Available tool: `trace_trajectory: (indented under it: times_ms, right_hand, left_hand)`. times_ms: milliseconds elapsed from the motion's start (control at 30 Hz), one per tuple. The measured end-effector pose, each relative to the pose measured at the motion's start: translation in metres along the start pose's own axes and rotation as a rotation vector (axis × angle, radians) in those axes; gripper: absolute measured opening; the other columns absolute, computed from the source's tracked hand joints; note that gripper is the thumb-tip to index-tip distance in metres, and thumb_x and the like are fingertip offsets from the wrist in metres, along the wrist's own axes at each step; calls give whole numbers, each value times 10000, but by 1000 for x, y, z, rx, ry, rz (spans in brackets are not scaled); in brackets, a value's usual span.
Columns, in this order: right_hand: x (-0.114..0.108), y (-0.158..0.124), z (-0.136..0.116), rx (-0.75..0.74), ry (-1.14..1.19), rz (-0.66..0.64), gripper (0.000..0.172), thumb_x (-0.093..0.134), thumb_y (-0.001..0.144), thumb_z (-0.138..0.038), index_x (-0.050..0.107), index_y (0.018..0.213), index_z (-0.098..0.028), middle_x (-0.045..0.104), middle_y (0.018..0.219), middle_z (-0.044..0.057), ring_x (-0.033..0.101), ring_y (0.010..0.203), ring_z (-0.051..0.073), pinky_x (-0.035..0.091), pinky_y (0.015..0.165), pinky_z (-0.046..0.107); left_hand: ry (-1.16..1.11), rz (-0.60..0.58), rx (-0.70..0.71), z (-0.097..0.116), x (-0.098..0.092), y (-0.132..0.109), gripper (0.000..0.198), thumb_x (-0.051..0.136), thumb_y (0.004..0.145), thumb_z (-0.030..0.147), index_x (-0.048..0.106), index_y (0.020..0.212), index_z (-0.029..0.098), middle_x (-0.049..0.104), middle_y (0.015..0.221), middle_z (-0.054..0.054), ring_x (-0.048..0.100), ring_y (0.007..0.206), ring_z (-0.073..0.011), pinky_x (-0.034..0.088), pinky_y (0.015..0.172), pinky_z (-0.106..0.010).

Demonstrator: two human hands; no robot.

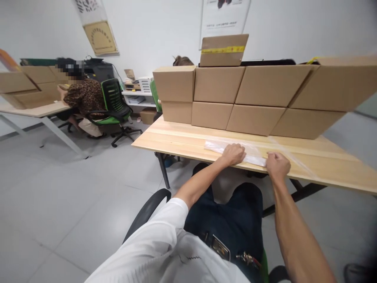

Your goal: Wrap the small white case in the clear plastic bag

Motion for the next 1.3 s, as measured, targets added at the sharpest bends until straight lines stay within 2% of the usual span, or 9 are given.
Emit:
trace_trajectory:
  times_ms: [167,267,367,467,600,833,933,1100,1300]
  right_hand:
    - [-6,-2,14,6,235,79,591,599,1024,-426,912,1365,-58,919,1211,289,889,1103,409,698,1041,492]
    - [-4,-17,-11,-220,222,123,581,553,1042,-477,910,1362,-149,903,1370,278,873,1297,427,672,1217,543]
    - [19,-44,-52,-476,253,-15,658,480,1134,-607,857,1477,-190,863,1523,261,822,1476,390,605,1350,536]
    - [52,-64,-75,-528,238,-216,859,378,1160,-723,738,1679,-141,775,1703,271,740,1628,388,554,1418,566]
    - [76,-66,-70,-475,102,-343,988,319,1165,-771,559,1886,-139,619,1896,239,623,1761,421,513,1455,625]
    - [72,-62,-64,-472,72,-414,1069,322,1159,-848,500,1931,-131,617,1887,263,632,1741,492,526,1432,700]
    - [68,-70,-73,-516,45,-433,1021,302,1177,-798,517,1901,-111,629,1869,285,628,1745,489,512,1437,711]
    - [65,-77,-80,-591,-55,-475,838,249,1253,-669,622,1824,-182,667,1862,211,633,1757,377,505,1469,603]
    - [62,-73,-66,-625,-245,-489,813,293,1270,-593,607,1853,-120,583,1930,218,507,1849,396,373,1547,643]
  left_hand:
    - [-5,2,6,1,1,2,469,533,1297,397,881,1441,117,869,1450,-223,829,1375,-353,616,1099,-457]
    - [-9,16,18,1,1,2,463,548,1295,414,887,1419,124,880,1400,-216,848,1332,-344,626,1077,-450]
    - [-16,29,22,-1,1,2,418,585,1275,389,886,1401,128,878,1373,-221,850,1300,-349,633,1049,-457]
    - [-38,15,20,-3,5,4,366,637,1236,316,858,1452,121,868,1406,-224,836,1314,-349,639,1050,-455]
    - [-81,-12,29,-4,10,7,422,573,1261,330,827,1501,93,866,1382,-242,830,1323,-362,640,1053,-466]
    - [-128,-29,25,-5,-2,2,354,622,1235,349,884,1413,192,869,1360,-247,837,1295,-377,633,1031,-489]
    - [-136,-47,9,-7,-11,-4,417,581,1242,360,846,1499,165,837,1425,-266,810,1387,-387,628,1118,-501]
    - [-167,-232,-18,-23,-8,-14,517,459,1237,256,764,1600,51,767,1640,-300,777,1509,-367,587,1270,-465]
    - [-193,-306,-41,-57,-12,-27,772,287,1313,542,524,1868,61,479,2002,-237,456,1883,-339,316,1557,-494]
Point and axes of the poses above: each hand's wrist, its own y-axis towards the middle knuckle, its own x-axis out of the palm, z = x × y, the point moved 9 cm from there along y, towards the middle knuckle
